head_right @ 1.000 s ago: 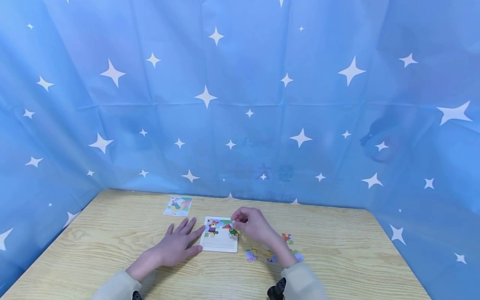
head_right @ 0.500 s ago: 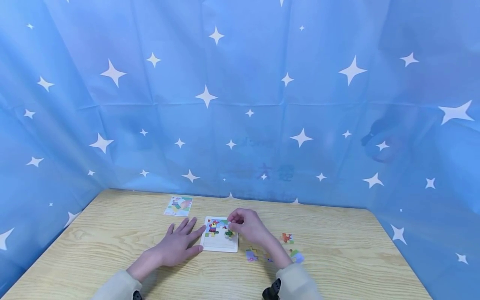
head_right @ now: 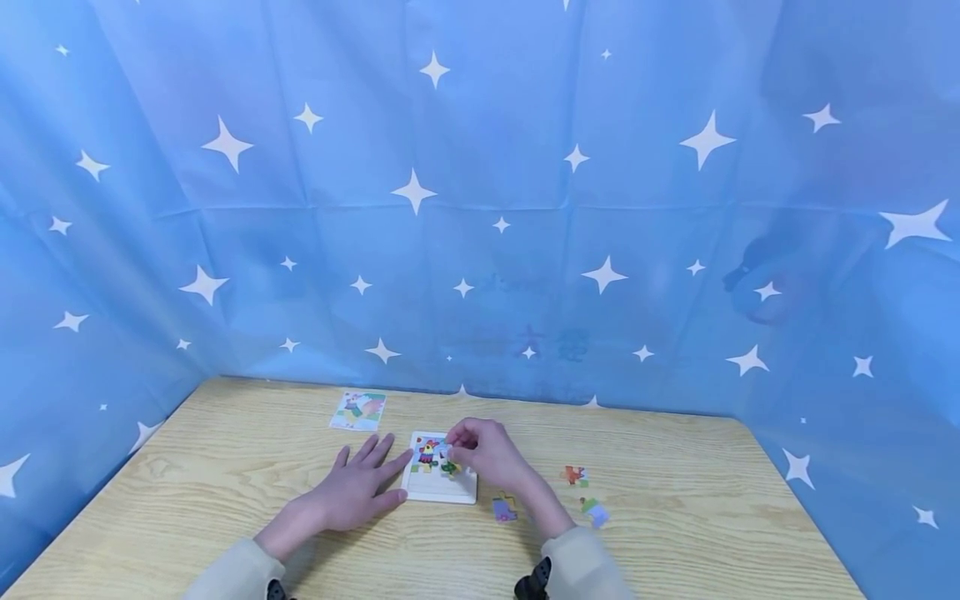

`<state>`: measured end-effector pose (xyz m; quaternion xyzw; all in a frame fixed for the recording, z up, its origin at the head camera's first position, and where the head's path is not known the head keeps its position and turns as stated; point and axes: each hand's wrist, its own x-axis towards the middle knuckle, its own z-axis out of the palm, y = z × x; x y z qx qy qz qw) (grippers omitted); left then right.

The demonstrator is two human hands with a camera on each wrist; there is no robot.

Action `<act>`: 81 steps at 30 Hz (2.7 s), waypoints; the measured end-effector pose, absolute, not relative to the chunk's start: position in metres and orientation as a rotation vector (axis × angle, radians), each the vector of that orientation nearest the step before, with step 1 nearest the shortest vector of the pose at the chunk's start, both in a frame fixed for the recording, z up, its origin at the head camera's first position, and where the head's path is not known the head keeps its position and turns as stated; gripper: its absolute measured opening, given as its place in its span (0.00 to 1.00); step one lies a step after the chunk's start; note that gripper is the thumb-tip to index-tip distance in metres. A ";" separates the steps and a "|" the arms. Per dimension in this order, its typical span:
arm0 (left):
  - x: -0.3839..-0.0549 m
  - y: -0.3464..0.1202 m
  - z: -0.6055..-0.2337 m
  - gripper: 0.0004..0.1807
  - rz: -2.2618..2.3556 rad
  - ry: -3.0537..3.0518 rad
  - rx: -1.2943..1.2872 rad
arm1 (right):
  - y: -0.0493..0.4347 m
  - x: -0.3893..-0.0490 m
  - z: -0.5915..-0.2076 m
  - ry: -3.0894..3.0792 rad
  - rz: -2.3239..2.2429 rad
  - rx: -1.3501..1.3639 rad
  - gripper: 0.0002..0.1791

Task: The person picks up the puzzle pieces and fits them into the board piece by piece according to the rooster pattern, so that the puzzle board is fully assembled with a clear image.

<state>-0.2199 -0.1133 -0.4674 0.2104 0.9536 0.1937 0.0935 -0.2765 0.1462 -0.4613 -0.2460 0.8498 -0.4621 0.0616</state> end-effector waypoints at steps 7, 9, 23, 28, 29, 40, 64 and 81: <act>-0.220 -0.113 -0.467 0.36 0.579 2.824 0.631 | 0.140 -0.277 -0.463 2.560 -1.402 -0.727 0.06; -0.219 -0.114 -0.466 0.36 0.579 2.825 0.635 | 0.138 -0.278 -0.464 2.548 -1.416 -0.719 0.06; -0.219 -0.114 -0.465 0.36 0.578 2.828 0.635 | 0.131 -0.282 -0.469 2.557 -1.417 -0.643 0.09; -0.219 -0.114 -0.466 0.36 0.574 2.833 0.645 | 0.131 -0.281 -0.469 2.594 -1.360 -0.631 0.09; -0.219 -0.114 -0.466 0.36 0.575 2.834 0.647 | 0.131 -0.281 -0.469 2.599 -1.348 -0.631 0.09; -0.218 -0.113 -0.465 0.35 0.584 2.834 0.646 | 0.129 -0.282 -0.469 2.636 -1.231 -0.633 0.07; -0.218 -0.113 -0.465 0.35 0.596 2.832 0.649 | 0.125 -0.279 -0.470 2.680 -1.175 -0.658 0.07; -0.217 -0.113 -0.465 0.34 0.605 2.825 0.642 | 0.125 -0.276 -0.474 2.717 -1.179 -0.639 0.06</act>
